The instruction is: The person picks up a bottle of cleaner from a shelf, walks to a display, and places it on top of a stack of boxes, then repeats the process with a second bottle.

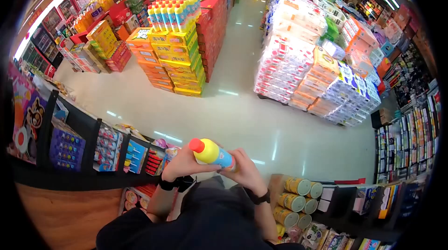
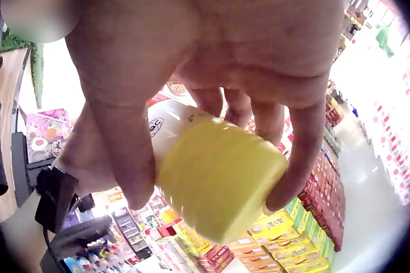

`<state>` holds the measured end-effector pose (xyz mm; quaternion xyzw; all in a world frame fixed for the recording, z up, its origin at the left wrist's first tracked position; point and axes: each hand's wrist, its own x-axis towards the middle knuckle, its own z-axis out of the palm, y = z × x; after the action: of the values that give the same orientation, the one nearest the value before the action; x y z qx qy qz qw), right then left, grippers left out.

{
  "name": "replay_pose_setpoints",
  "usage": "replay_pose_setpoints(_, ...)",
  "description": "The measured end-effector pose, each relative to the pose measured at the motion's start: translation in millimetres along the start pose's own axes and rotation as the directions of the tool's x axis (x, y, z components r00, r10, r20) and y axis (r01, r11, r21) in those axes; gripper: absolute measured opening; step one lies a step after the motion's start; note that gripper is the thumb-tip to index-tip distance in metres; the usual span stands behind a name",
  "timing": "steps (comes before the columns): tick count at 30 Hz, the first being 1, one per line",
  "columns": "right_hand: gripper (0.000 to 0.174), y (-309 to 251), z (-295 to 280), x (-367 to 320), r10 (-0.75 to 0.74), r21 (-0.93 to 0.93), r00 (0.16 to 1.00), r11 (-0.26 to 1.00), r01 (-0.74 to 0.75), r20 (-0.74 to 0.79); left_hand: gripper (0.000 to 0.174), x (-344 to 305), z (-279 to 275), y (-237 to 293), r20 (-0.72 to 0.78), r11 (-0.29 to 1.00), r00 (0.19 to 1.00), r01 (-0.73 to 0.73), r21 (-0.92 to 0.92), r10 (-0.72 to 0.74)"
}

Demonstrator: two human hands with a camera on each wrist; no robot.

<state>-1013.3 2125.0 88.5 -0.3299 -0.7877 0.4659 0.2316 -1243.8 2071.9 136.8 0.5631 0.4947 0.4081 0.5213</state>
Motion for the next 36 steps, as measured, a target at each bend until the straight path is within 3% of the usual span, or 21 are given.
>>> replay_pose_setpoints(3, 0.057, 17, -7, 34, -0.022, 0.023, 0.998, 1.0, 0.021, 0.067, 0.053, 19, -14, 0, -0.077, 0.995, 0.996, 0.044, 0.086, -0.037)
replay_pose_setpoints(6, 0.057, 30, -15, 71, -0.015, 0.052, 0.992, 0.999, 0.009, 0.123, 0.055, 38, -23, -13, -0.176, 0.989, 0.973, 0.146, -0.021, -0.147)
replay_pose_setpoints(10, 0.058, 59, -32, 126, -0.082, 0.112, 0.974, 0.992, 0.059, 0.209, 0.055, 70, -23, -30, -0.36, 0.985, 0.92, 0.123, -0.119, -0.158)
replay_pose_setpoints(16, 0.055, 105, -88, 231, -0.247, 0.183, 0.932, 0.962, 0.202, 0.266, 0.055, 167, -33, -6, -0.465, 0.986, 0.88, 0.149, 0.072, -0.099)
replay_pose_setpoints(22, 0.053, 138, -164, 318, -0.38, 0.215, 0.916, 0.913, 0.347, 0.133, 0.057, 287, -40, 33, -0.47, 0.922, 0.881, 0.144, 0.358, 0.045)
replay_pose_setpoints(25, 0.053, 161, -183, 346, -0.344, 0.216, 0.934, 0.923, 0.318, 0.099, 0.058, 339, -36, 38, -0.502, 0.904, 0.855, 0.106, 0.413, 0.129)
replay_pose_setpoints(29, 0.053, 195, -195, 381, -0.372, 0.168, 0.908, 0.924, 0.343, 0.19, 0.056, 382, -35, 26, -0.488, 0.869, 0.868, 0.167, 0.466, 0.095)
replay_pose_setpoints(30, 0.052, 197, -203, 387, -0.32, 0.156, 0.917, 0.945, 0.289, 0.238, 0.056, 391, -37, 23, -0.489, 0.865, 0.866, 0.16, 0.476, 0.109)
replay_pose_setpoints(36, 0.053, 222, -212, 443, -0.255, 0.144, 0.915, 0.965, 0.22, 0.312, 0.055, 440, -80, 6, -0.503, 0.905, 0.863, 0.246, 0.346, -0.042)
